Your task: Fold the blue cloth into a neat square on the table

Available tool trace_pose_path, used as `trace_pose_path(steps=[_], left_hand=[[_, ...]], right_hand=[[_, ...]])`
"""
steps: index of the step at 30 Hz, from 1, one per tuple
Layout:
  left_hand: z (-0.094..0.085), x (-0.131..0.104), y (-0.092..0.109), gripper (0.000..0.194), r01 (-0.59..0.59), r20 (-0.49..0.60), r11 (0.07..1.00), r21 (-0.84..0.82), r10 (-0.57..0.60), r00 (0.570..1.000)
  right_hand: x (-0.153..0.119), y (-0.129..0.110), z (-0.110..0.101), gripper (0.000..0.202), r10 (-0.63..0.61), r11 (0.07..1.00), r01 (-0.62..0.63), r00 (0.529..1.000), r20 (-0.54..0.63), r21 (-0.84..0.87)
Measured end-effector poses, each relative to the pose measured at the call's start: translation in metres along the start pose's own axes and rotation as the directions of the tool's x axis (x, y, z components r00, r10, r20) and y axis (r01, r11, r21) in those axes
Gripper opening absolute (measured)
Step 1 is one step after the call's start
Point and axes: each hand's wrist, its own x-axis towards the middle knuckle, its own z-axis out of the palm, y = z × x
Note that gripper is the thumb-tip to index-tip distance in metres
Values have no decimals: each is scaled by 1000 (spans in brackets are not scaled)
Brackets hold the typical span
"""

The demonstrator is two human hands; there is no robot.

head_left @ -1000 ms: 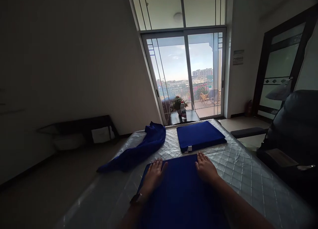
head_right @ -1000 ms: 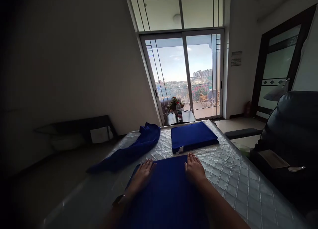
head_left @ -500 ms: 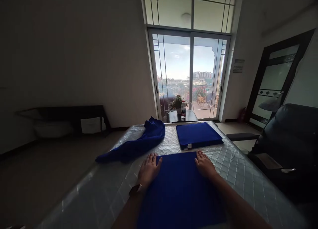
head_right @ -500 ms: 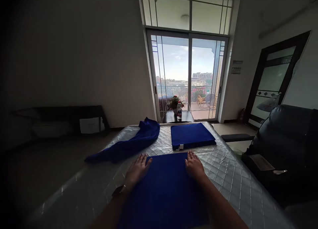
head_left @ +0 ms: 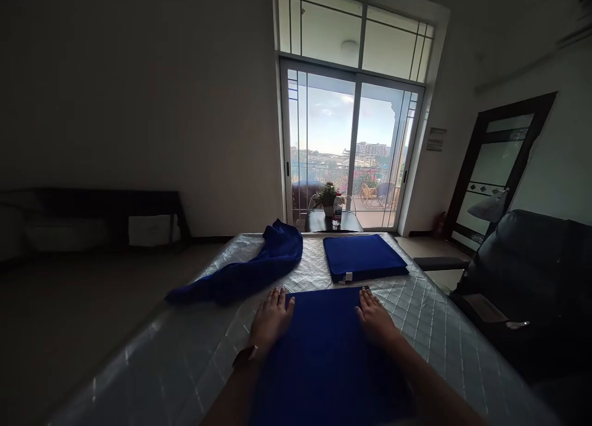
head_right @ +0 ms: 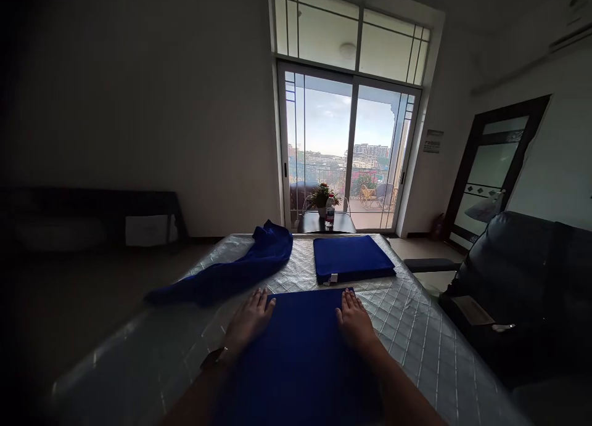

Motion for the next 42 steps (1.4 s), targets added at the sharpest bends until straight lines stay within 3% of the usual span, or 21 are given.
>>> trace_pose_path(steps=[11, 14, 17, 19, 20, 21, 23, 25, 27, 29, 35, 37, 39, 42], left_hand=[[-7, 3, 0, 68, 65, 61, 998, -23, -64, 996], [-13, -1, 14, 66, 22, 31, 1000, -7, -22, 999], [-14, -15, 57, 53, -246, 32, 967, -59, 248, 968], [-12, -30, 100, 48, -448, 58, 885, -128, 458, 887], [-11, -37, 122, 48, -497, 62, 854, -157, 510, 858], [-9, -43, 143, 51, -505, 60, 844, -182, 522, 851], [-8, -50, 175, 62, -440, 77, 869, -226, 466, 881], [-8, -52, 188, 71, -366, 95, 896, -251, 399, 912], [-8, -50, 180, 73, -336, 114, 907, -253, 372, 921], [-7, -47, 155, 72, -312, 130, 921, -231, 348, 929], [-9, -42, 34, 73, -97, 117, 991, -95, 107, 987], [-11, -41, 4, 77, 0, 120, 997, -79, 10, 993], [-11, -40, -11, 83, 58, 126, 994, -88, -46, 991], [-8, -39, -15, 89, 66, 135, 992, -105, -52, 990]], right_hand=[[-1, 1, 3, 71, 38, 994, -42, 999, 37, 99], [-2, 2, 4, 70, 35, 991, -38, 999, 25, 126], [-2, 3, 6, 70, 33, 988, -34, 999, 9, 148], [-2, 6, 9, 70, 23, 989, -23, 1000, 1, 146], [-2, 7, 10, 69, 11, 990, -11, 1000, -3, 139], [-2, 8, 12, 69, -2, 992, 3, 1000, -7, 129], [-1, 11, 14, 67, -26, 994, 27, 1000, -13, 108], [-1, 12, 15, 67, -28, 995, 29, 1000, -13, 94], [0, 11, 14, 67, -10, 996, 11, 1000, -7, 91], [0, 9, 12, 69, 11, 995, -11, 1000, 2, 95], [0, 7, 10, 69, 11, 995, -12, 1000, 9, 96], [0, 7, 11, 69, 13, 997, -14, 1000, 6, 80], [0, 7, 12, 68, 17, 998, -17, 1000, 1, 60], [1, 7, 13, 67, 22, 999, -22, 1000, 0, 37]])
